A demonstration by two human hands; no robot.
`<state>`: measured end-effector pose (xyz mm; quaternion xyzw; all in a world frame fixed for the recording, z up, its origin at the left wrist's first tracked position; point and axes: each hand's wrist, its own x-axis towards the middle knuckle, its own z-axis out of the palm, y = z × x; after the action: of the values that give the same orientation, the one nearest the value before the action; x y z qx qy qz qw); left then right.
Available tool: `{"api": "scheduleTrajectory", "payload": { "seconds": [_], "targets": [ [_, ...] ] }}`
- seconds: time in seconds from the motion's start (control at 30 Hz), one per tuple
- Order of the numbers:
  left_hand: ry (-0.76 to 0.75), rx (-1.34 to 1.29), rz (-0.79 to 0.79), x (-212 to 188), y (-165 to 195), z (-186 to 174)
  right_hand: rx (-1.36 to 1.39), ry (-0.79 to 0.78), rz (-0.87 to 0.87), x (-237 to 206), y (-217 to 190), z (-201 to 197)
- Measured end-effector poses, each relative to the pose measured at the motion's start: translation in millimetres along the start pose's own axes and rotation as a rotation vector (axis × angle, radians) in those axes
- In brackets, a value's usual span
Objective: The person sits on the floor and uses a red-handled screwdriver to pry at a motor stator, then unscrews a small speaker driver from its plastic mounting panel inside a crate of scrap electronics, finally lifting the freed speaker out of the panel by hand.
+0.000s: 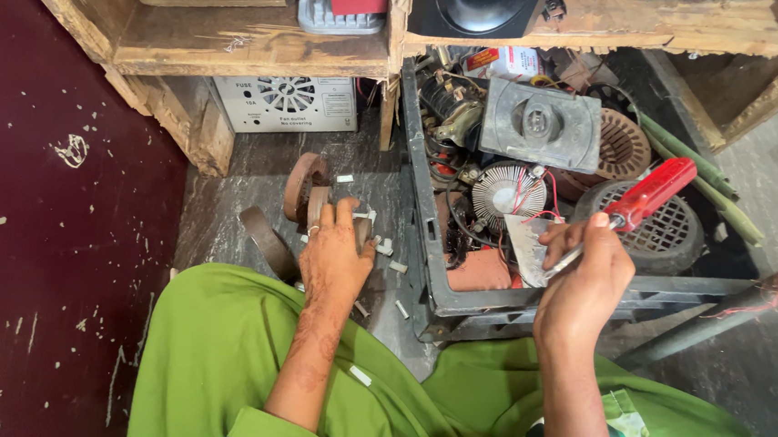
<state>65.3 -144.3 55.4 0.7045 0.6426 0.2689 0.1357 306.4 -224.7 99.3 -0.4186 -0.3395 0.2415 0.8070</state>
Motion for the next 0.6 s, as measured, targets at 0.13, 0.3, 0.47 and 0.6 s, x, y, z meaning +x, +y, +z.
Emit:
{"api": "scheduleTrajectory", "payload": {
  "seconds": [0.13,0.3,0.47,0.6],
  "targets": [
    [0.084,-0.062,0.047,-5.9,13.2,-10.8,-0.024,-0.057,0.015,-5.4,-7.9,0.1],
    [0.416,-0.414,0.244,-2.2,43.7,-30.4,-0.299,0.12,-0.139,-9.6,-2.9,4.7],
    [0.152,-0.583,0.517,31.9,100.9,-13.7,-0.257,0.12,-0.276,-10.6,5.3,8.6],
    [-0.485,0.092,0.435,82.0,142.9,23.9,-0.324,0.106,-0.241,-10.1,4.7,10.3]
  ]
}}
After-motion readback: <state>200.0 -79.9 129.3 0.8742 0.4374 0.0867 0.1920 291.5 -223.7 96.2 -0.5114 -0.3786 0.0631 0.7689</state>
